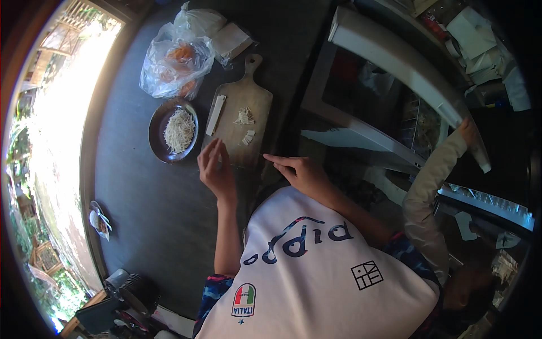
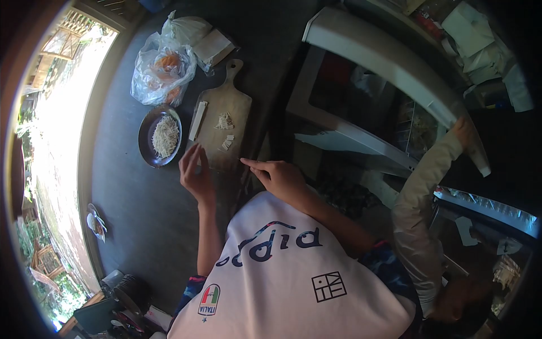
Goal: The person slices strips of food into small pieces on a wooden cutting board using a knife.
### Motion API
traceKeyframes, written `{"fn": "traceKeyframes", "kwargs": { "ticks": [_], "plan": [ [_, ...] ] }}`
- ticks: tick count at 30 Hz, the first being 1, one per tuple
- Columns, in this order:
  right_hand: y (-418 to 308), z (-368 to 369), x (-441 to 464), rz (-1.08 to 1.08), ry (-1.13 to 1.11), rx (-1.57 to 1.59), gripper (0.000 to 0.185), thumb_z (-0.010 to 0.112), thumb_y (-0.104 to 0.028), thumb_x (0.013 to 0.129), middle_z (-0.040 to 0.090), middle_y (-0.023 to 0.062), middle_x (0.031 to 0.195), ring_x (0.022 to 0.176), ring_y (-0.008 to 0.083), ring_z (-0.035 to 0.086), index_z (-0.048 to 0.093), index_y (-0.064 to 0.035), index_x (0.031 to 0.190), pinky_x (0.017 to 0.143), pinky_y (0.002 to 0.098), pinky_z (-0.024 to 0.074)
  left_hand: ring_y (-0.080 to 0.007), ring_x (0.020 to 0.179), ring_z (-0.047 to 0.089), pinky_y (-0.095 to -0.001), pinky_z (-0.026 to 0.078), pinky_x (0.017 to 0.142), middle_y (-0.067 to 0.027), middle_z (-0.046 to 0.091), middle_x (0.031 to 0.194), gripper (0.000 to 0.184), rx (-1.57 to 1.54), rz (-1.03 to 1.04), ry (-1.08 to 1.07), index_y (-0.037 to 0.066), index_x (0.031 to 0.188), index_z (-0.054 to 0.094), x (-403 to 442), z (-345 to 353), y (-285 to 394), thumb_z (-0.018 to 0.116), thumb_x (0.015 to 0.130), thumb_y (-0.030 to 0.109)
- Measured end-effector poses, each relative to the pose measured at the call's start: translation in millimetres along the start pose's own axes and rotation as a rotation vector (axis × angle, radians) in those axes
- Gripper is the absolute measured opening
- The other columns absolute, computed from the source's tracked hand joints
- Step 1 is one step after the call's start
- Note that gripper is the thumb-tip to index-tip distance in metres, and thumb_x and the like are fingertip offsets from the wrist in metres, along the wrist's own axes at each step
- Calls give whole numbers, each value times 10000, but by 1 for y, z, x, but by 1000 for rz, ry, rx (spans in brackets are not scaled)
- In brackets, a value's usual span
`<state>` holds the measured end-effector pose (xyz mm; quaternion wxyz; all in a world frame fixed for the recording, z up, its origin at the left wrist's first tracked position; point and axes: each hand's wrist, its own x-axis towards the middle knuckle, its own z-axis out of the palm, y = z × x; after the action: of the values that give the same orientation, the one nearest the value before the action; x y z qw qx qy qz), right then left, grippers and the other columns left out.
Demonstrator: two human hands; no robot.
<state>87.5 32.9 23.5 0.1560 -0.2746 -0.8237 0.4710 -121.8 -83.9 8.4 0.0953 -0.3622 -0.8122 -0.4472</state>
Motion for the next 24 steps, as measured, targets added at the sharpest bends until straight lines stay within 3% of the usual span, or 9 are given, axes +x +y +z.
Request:
{"fn": "traceKeyframes", "kwargs": {
  "ticks": [4,7,10,13,16,24],
  "plan": [
    [4,7,11,83,-4,73,363,649,-270,1115,794,155,960,822,368,776,725,-314,1466,711,449,612,-318,1206,704,-447,553,1048,-107,777,1273,272,81,91,-75,54,1262,810,19,-3,-17,771,994,32],
    [11,20,22,-24,192,106,366,649,-273,1116,792,153,948,819,360,780,719,-327,1471,710,455,606,-334,1197,701,-458,550,1048,-125,771,1273,274,109,94,-105,33,1272,799,31,0,-18,771,1000,52],
    [-5,6,19,160,-43,64,371,649,-281,1118,798,145,954,817,347,781,711,-319,1481,721,441,604,-347,1201,690,-461,549,1050,-143,758,1281,279,111,95,-119,15,1282,788,43,8,-21,765,1013,81],
    [-8,2,21,263,-110,109,375,652,-294,1119,788,140,905,772,315,777,707,-310,1489,717,424,596,-358,1185,683,-470,547,1036,-155,746,1254,286,145,97,-134,1,1286,780,53,16,-22,762,1020,104],
    [0,5,24,184,26,96,379,659,-302,1119,775,119,838,720,267,763,706,-312,1495,711,404,590,-363,1162,677,-480,544,1012,-161,736,1207,302,170,119,-157,-6,1287,777,63,21,-22,767,1015,124],
    [9,-25,41,247,-153,161,342,676,-302,1116,806,80,842,761,187,780,747,-281,1450,762,351,589,-355,1070,683,-464,538,975,-144,743,1101,216,122,80,-171,12,1156,835,74,27,-33,786,990,142]
  ]
}}
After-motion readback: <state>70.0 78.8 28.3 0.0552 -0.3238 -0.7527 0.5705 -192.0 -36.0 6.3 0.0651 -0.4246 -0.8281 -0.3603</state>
